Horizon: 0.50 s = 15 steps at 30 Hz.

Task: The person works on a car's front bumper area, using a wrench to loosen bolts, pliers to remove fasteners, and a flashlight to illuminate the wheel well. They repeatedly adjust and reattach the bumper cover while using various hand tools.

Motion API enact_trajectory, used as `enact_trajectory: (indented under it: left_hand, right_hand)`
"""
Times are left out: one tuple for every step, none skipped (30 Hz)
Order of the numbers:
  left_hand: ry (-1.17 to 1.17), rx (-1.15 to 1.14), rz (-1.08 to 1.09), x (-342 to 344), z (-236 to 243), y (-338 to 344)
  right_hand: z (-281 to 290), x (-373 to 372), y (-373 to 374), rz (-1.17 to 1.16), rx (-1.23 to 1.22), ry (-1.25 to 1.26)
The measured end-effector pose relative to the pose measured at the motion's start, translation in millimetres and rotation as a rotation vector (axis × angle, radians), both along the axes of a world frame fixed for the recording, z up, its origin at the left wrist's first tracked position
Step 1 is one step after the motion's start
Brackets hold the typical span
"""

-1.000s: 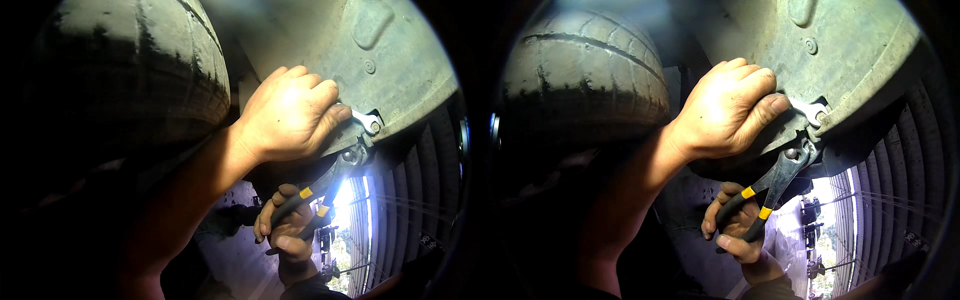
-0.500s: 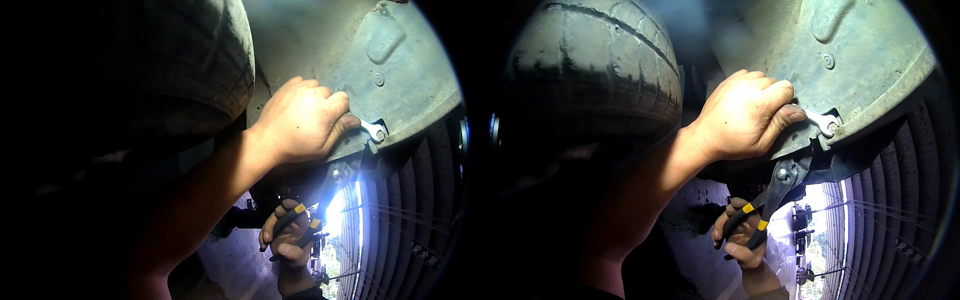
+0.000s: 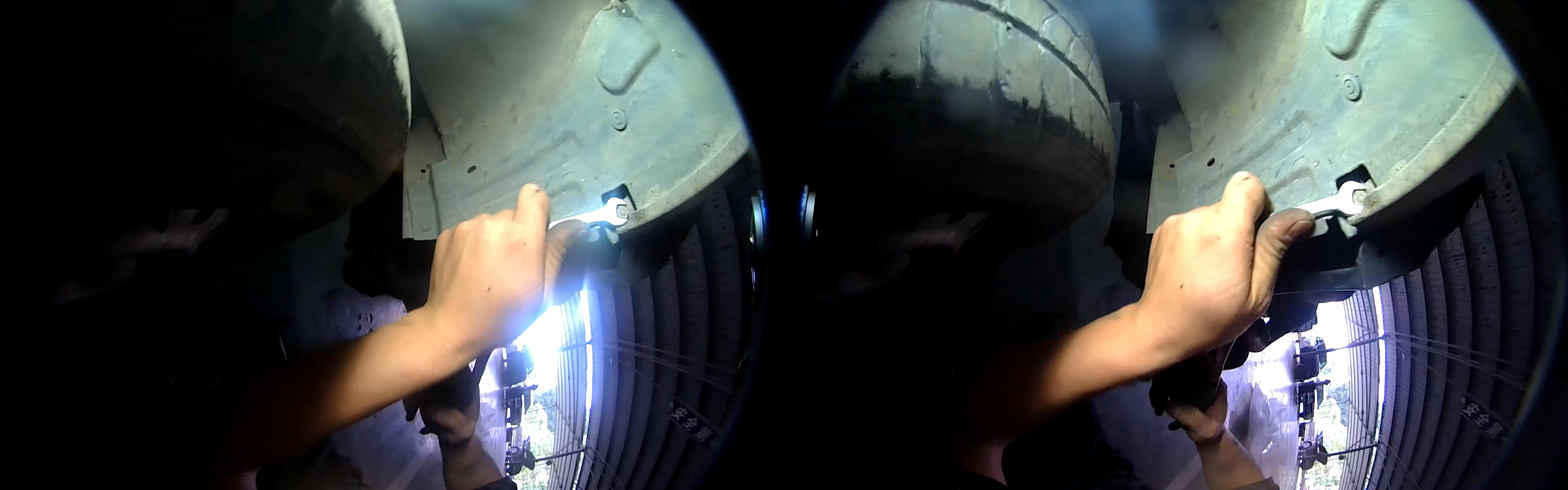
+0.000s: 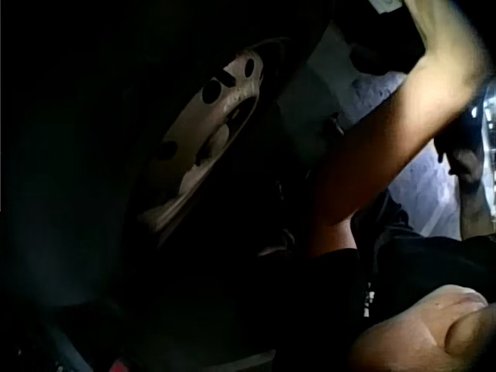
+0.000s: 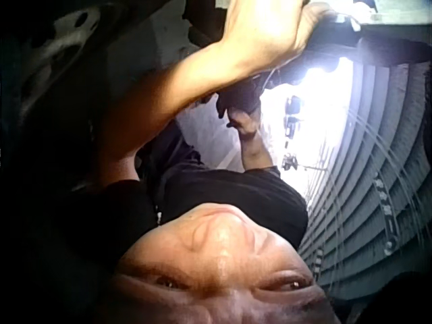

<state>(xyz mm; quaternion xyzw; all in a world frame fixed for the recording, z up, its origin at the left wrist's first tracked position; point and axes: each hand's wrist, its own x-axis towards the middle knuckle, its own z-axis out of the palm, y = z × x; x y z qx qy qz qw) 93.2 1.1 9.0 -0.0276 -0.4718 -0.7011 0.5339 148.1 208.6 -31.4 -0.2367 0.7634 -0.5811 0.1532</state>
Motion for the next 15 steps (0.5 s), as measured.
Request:
enact_trajectory:
  left_hand:
    - [-0.026,0.019,-0.024,19.4,6.6,6.4]
    - [-0.05,0.035,-0.076,26.6,8.0,8.1]
    - [-0.071,0.031,-0.091,28.9,8.8,6.4]
    - [-0.051,0.014,-0.026,29.8,7.8,7.0]
    - [-0.032,-0.022,0.012,27.7,7.9,6.4]
    - [-0.01,-0.061,0.052,24.6,5.4,4.2]
    - [0.011,-0.094,0.17,16.2,4.0,2.0]
    - [0.068,-0.167,0.174,7.7,2.1,-3.3]
    - [0.114,-0.164,0.207,1.9,1.3,-4.4]
    - [0.168,-0.173,0.23,-2.6,2.2,-6.5]
    - [0.211,-0.216,0.326,-11.1,1.0,-16.1]
    - [0.259,-0.274,0.406,-18.6,0.9,-25.0]
    - [0.343,-0.314,0.5,-28.7,4.8,-37.6]
    - [0.397,-0.337,0.556,-40.1,9.4,-48.5]
    - [0.391,-0.338,0.594,-48.8,15.3,-53.5]
  right_hand:
    - [1.8,10.9,6.0,-0.008,-0.018,0.018]
    - [0.4,12.5,9.4,0.032,-0.055,0.043]
    - [0.1,16.8,14.6,-0.05,-0.004,0.002]
    - [-1.5,18.4,18.4,-0.041,0.026,0.004]
    - [-0.8,19.9,23.5,-0.046,0.081,-0.007]
    - [-2.1,20.1,27.3,-0.074,0.178,-0.028]
    - [-2.8,21.2,30.8,-0.045,0.159,-0.029]
    - [-5.0,22.4,33.7,-0.043,0.184,-0.043]
    - [-6.8,24.1,35.9,-0.049,0.234,-0.1]
    - [-9.7,26.3,37.4,-0.034,0.164,-0.12]
    - [-12.9,29.3,38.8,-0.052,0.15,-0.116]
    - [-15.7,32.5,39.5,-0.036,0.161,-0.14]
    - [-16.7,34.5,41.2,-0.043,0.136,-0.149]
    - [-17.6,35.4,42.6,-0.059,0.141,-0.165]
    - [-14.4,33.5,45.8,0.042,0.153,-0.212]
